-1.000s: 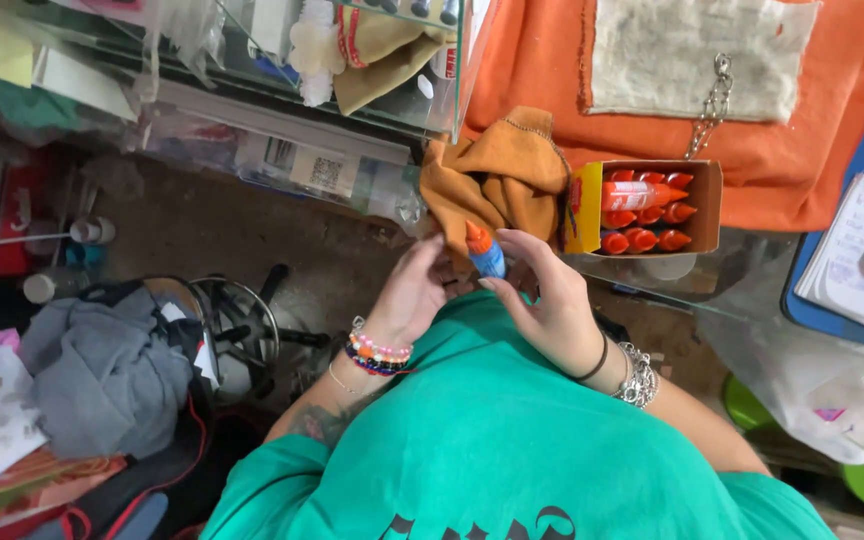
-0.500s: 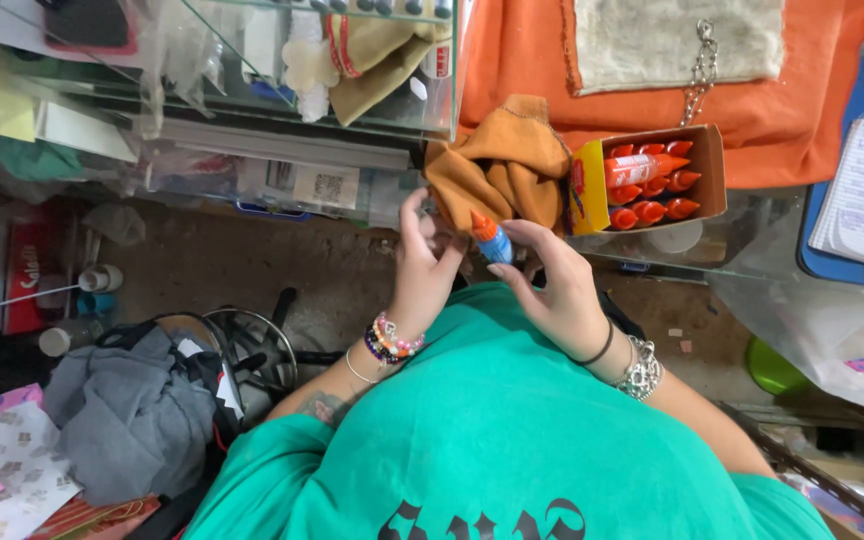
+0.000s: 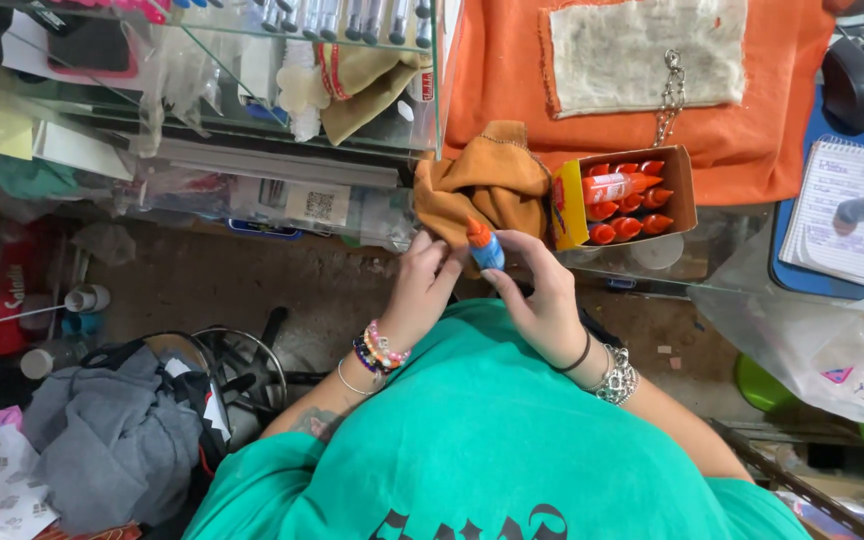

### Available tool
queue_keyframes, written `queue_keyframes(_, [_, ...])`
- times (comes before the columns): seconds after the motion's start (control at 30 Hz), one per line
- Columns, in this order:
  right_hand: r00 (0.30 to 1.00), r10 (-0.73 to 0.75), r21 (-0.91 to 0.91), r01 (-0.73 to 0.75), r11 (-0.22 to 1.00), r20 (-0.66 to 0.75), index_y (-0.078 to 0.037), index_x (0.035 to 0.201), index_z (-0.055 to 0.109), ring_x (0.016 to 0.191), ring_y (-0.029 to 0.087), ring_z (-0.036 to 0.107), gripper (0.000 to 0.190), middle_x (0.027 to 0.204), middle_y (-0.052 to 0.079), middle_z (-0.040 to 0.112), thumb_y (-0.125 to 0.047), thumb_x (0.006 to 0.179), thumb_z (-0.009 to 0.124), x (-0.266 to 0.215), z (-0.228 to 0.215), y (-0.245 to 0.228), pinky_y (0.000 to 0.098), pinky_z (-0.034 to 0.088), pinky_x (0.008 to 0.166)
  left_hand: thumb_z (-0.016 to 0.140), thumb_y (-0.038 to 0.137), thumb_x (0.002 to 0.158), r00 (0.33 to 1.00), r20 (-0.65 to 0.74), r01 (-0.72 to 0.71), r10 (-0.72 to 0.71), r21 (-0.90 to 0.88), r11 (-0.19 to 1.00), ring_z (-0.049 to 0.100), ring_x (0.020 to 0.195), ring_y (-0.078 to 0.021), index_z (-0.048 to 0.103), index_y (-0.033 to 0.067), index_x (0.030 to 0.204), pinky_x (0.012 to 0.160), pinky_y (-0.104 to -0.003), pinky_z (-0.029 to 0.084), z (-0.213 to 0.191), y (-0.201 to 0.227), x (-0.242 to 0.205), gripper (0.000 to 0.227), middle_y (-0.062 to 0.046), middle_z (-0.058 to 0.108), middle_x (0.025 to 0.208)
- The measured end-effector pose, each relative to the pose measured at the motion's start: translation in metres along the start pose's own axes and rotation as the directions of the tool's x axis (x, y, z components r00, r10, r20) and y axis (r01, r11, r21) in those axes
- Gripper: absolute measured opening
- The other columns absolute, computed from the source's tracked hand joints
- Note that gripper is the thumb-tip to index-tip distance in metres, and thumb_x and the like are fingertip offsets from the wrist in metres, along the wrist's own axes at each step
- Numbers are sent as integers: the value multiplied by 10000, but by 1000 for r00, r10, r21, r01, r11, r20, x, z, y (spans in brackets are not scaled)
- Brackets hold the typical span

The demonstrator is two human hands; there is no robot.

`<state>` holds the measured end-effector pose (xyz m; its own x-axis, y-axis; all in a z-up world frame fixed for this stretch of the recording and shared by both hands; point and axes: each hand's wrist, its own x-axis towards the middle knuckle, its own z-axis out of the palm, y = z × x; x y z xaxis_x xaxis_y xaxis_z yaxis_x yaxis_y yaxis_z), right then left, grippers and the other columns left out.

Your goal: The person cleans small glue bottles using a brown cloth. They wipe the exterior of blue and orange bottles, unscrew the caps to wipe the tips, and then place the cleaned bottles into a yellow box.

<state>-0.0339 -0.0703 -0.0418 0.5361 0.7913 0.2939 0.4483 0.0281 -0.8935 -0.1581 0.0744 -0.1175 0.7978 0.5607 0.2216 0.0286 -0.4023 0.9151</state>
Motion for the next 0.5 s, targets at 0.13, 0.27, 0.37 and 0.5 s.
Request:
queue_keyframes(0.13, [1000, 17, -15, -18, 1000, -20, 50, 1336, 588, 984, 444, 729, 438, 1111, 242, 703, -22, 933, 743, 1, 0, -2, 504, 617, 799, 596, 281, 1056, 992, -90, 93, -94, -13, 996, 667, 917, -408, 687, 34, 893, 792, -426, 527, -9, 44, 8, 310, -177, 611, 826])
queue_keyframes(0.27, [996, 38, -12, -39, 999, -76, 48, 1332, 578, 952, 395, 742, 426, 1101, 223, 688, -26, 947, 745, -5, 0, 6, 461, 631, 766, 649, 237, 988, 973, -32, 192, -228, -436, 879, 626, 962, -197, 716, 58, 948, 918, -350, 509, -1, 61, 5, 195, -49, 612, 899])
queue_keyframes(0.37, [996, 6, -49, -10, 999, -87, 41, 1328, 596, 936, 387, 735, 432, 1095, 211, 684, -49, 940, 763, -5, -3, 8, 452, 633, 752, 619, 135, 936, 968, 19, 222, -251, -536, 815, 510, 816, -111, 645, 93, 811, 846, -276, 452, -3, 71, 10, 135, 60, 478, 785])
queue_keyframes(0.5, [991, -133, -242, 126, 962, -15, -15, 1352, 643, 959, 408, 713, 431, 1110, 163, 681, -153, 958, 748, -3, -6, 9, 483, 606, 717, 766, 58, 916, 988, 33, 133, -149, -667, 733, 555, 1209, -132, 419, 52, 1454, 1038, -341, 514, 20, -6, -2, 641, -40, 564, 1314])
